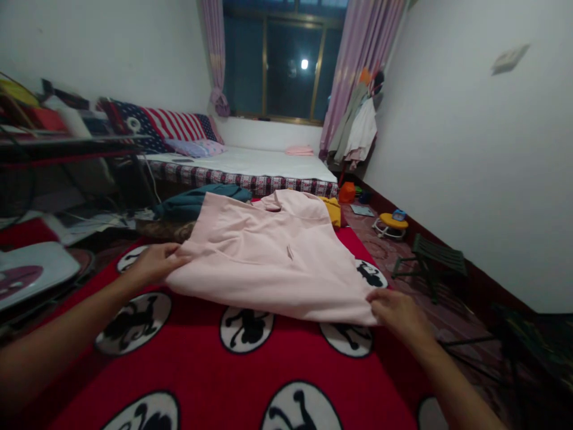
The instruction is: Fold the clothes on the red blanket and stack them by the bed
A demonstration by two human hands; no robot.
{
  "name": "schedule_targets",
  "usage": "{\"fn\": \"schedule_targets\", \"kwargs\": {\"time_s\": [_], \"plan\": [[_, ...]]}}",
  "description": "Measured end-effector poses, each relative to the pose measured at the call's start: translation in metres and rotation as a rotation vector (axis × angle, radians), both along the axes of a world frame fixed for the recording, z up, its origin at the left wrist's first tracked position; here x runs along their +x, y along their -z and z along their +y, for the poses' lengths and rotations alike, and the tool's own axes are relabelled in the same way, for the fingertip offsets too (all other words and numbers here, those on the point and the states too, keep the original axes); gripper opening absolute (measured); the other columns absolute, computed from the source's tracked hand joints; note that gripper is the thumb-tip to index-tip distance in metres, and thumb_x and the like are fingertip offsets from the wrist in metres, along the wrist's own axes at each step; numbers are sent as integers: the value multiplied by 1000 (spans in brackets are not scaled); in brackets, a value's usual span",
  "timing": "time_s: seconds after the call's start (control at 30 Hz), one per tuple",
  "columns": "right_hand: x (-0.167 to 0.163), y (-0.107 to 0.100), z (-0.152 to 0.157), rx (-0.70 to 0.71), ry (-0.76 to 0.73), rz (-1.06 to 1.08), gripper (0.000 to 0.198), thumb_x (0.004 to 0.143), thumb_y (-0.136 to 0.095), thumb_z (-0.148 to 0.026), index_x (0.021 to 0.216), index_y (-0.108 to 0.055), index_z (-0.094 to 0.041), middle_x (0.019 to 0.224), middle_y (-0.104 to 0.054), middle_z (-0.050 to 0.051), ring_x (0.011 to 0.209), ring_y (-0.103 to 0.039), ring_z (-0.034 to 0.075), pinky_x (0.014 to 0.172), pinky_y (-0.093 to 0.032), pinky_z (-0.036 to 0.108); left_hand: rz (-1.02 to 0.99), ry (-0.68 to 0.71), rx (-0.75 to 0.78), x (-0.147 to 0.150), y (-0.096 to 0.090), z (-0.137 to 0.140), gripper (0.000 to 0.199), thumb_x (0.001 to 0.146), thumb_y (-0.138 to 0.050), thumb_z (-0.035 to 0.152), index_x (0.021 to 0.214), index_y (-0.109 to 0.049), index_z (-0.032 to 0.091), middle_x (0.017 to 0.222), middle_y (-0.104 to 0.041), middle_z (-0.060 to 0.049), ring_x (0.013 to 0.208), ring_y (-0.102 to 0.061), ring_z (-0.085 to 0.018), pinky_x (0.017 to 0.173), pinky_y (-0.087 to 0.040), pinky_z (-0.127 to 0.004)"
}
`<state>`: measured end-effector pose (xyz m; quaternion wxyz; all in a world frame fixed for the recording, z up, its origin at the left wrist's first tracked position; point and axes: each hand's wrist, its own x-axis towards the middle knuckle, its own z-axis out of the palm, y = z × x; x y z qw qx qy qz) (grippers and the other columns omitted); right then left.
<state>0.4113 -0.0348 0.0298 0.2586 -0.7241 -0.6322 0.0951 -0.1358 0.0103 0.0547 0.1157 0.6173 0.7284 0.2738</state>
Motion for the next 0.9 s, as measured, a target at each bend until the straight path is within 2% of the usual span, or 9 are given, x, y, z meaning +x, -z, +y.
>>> {"fn": "schedule_targets", "kwargs": {"time_s": [0.07, 0.17, 0.23, 0.3, 0.4, 0.57, 0.67, 0.77, 0.9], "plan": [[2, 3, -1, -88, -60, -284, 21, 65, -55, -25, 70, -75, -26, 67, -68, 3, 60, -63, 20, 51, -41, 26, 269, -20, -18, 5, 4, -2, 45, 71, -64, 44, 106, -71, 17, 92, -73, -11, 87, -66, -31, 73, -49, -34], [-17, -8, 5, 156, -105, -565, 21, 69, -55, -22, 72, -76, -25, 96, -70, 9, 87, -66, 28, 66, -50, 34, 524, 0, 189, 23, 0, -6, 44, 82, -55, 33, 122, -63, 17, 106, -68, -15, 98, -62, -33, 81, -48, -42], [-44, -18, 12, 297, -218, -573, 24, 75, -54, -22, 84, -75, -23, 114, -66, 11, 101, -63, 29, 83, -51, 40, 583, 138, 344, 42, -3, -4, 41, 86, -50, 26, 124, -62, 19, 113, -65, -14, 105, -59, -32, 89, -46, -45], [-75, -19, 24, 344, -377, -485, 28, 83, -52, -27, 103, -72, -23, 126, -61, 11, 111, -60, 27, 95, -47, 42, 565, 338, 380, 62, 2, 2, 37, 89, -49, 26, 123, -63, 22, 121, -62, -12, 113, -56, -29, 96, -44, -43], [-111, 3, 42, 274, -495, -393, 43, 92, -48, -42, 129, -59, -22, 144, -48, 12, 127, -50, 26, 104, -41, 43, 525, 525, 254, 88, 31, 13, 43, 91, -51, 35, 131, -58, 21, 139, -53, -13, 130, -46, -29, 107, -38, -44], [-127, 52, 58, 92, -424, -472, 55, 96, -35, -50, 145, -42, -24, 157, -30, 10, 145, -22, 30, 111, -24, 59, 480, 510, 98, 97, 77, 21, 53, 96, -41, 45, 145, -42, 25, 154, -35, -14, 142, -29, -34, 112, -25, -57], [-122, 59, 59, 92, -424, -463, 56, 96, -34, -51, 146, -40, -25, 158, -27, 8, 145, -22, 29, 111, -23, 59, 471, 543, 108, 92, 73, 23, 51, 95, -44, 44, 142, -45, 25, 151, -39, -14, 141, -32, -33, 112, -27, -55], [-117, 58, 60, 131, -441, -425, 53, 96, -36, -49, 141, -47, -23, 153, -37, 9, 143, -27, 30, 111, -26, 57, 468, 563, 176, 85, 56, 30, 40, 92, -52, 36, 130, -58, 22, 141, -51, -12, 132, -43, -28, 109, -33, -47], [-115, 58, 62, 218, -436, -358, 49, 96, -38, -45, 133, -56, -18, 147, -46, 13, 137, -38, 27, 111, -31, 48, 489, 443, 240, 77, 44, 44, 31, 87, -59, 29, 117, -65, 21, 133, -58, -10, 122, -50, -26, 105, -37, -43]]}}
